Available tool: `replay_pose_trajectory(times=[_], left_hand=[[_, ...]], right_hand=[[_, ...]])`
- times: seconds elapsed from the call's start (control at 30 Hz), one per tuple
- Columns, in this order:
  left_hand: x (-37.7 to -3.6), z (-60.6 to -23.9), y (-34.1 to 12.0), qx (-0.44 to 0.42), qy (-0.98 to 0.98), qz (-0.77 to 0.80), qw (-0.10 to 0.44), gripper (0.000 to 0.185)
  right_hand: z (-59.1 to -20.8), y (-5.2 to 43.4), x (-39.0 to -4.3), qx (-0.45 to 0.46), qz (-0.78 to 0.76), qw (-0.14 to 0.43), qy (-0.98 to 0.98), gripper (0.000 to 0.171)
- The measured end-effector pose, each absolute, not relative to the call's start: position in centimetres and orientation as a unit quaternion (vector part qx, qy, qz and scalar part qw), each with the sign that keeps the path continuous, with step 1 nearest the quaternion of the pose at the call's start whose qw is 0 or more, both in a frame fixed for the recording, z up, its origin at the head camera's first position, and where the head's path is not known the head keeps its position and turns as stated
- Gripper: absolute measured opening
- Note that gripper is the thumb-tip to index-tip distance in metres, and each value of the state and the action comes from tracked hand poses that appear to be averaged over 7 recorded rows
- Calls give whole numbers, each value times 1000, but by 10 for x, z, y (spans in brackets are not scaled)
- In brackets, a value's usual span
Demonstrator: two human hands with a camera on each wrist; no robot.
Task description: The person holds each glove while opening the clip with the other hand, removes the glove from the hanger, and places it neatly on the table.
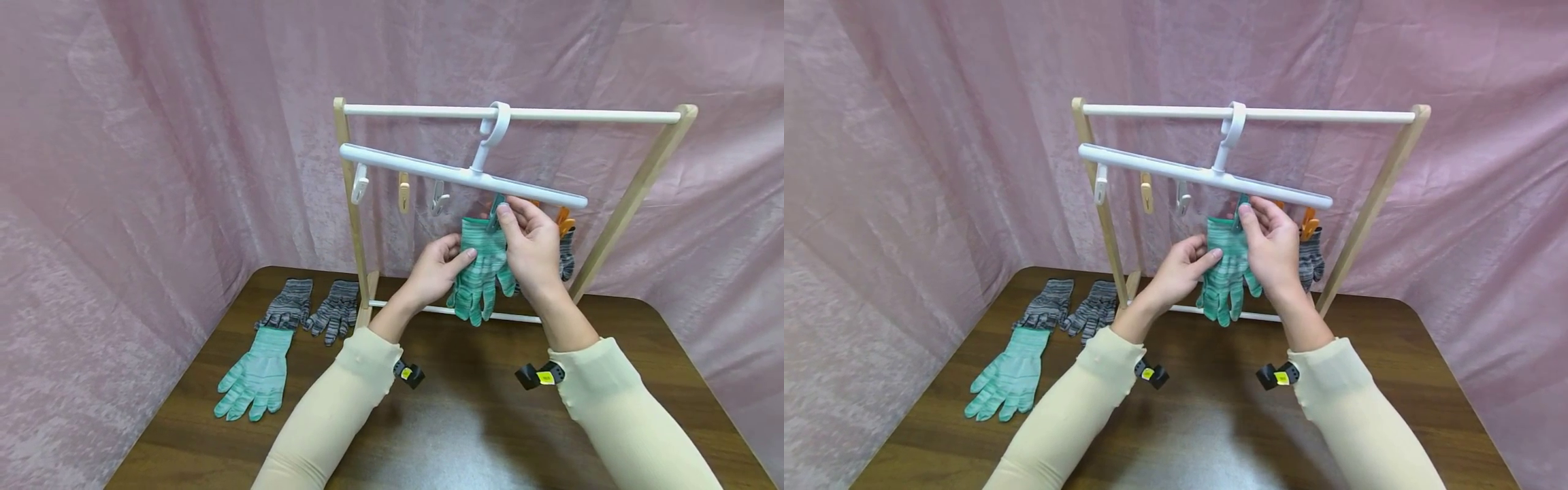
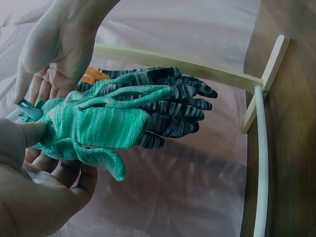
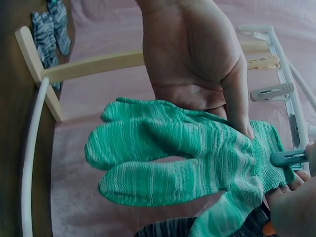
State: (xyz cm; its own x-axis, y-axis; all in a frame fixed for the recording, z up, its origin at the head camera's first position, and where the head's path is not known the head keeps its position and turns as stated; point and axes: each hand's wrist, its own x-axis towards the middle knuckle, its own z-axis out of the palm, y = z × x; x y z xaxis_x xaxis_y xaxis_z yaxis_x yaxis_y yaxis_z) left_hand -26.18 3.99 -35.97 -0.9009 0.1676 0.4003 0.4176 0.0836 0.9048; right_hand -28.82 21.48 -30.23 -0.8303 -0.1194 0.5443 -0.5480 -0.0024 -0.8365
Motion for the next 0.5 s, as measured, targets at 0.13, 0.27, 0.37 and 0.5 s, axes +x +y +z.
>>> replay_pose_trajectory(times=[0.13,0.27,0.37,0.5], left_hand=[[-261,-360,41,-193,-732,-645,103,33],[-262,-361,42,-189,-730,-648,106,28],[-263,-362,41,-187,-729,-651,104,27],[-263,-362,40,-185,-730,-650,102,26]], right_hand=[[-302,213,-288,240,680,170,-672,45],[-302,212,-288,234,686,172,-667,43],[-302,211,-289,227,688,175,-666,42],[-302,210,-290,223,691,181,-663,40]])
